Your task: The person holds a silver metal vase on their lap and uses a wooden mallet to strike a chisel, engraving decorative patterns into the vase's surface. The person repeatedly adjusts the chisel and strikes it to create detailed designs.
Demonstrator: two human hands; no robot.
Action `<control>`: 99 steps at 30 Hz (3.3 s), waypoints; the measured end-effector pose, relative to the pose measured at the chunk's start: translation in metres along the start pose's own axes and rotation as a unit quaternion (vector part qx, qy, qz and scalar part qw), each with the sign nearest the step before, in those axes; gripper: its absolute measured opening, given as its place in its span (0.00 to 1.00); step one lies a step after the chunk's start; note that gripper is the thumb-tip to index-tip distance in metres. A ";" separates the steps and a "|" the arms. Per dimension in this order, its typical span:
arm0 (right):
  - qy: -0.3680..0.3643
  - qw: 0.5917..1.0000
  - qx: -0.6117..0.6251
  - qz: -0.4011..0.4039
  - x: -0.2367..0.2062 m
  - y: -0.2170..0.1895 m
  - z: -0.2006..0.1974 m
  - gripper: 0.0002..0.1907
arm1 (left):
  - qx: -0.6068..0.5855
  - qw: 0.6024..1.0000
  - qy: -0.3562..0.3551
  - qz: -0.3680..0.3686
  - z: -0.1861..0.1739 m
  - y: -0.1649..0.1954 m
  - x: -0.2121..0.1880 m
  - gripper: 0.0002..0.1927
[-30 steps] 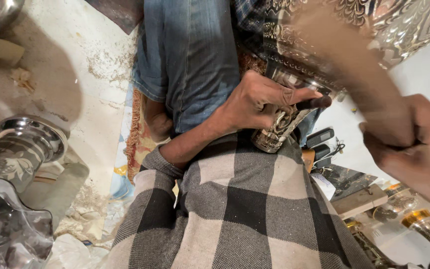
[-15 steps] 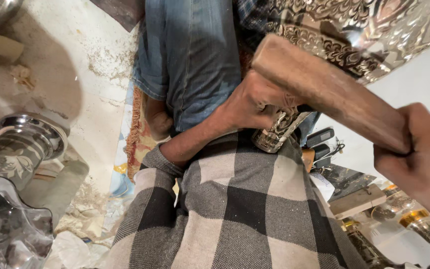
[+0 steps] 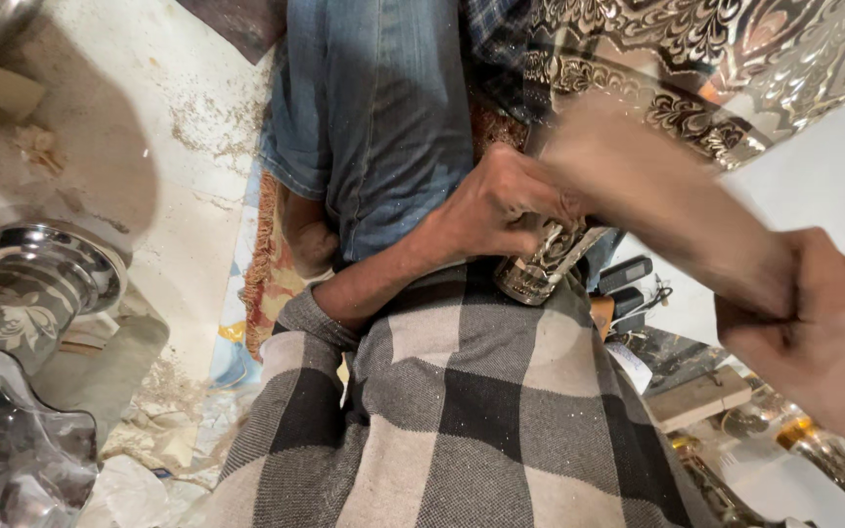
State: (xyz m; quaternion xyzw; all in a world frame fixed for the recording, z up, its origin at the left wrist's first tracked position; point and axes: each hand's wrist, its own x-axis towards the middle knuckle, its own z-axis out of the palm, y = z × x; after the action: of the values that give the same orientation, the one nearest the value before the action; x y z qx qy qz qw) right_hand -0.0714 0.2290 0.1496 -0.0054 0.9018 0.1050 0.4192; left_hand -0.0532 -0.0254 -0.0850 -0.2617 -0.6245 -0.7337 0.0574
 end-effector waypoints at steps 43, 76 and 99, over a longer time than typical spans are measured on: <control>0.083 0.987 0.123 -0.055 0.001 -0.012 -0.006 0.22 | -0.013 1.000 -0.023 -0.010 0.002 -0.004 -0.001 0.35; 0.258 0.799 0.464 -0.282 0.044 0.006 0.105 0.10 | -0.079 0.993 -0.009 -0.083 0.001 0.038 0.019 0.25; 0.272 0.850 0.392 -0.222 -0.006 0.008 0.060 0.10 | 0.032 0.997 -0.068 0.030 0.002 0.018 0.025 0.32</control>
State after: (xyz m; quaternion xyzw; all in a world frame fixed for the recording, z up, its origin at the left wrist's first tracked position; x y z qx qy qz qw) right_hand -0.0225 0.2478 0.1181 -0.0688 0.9208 -0.3588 0.1363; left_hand -0.0666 -0.0209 -0.0569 -0.3272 -0.6422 -0.6918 0.0452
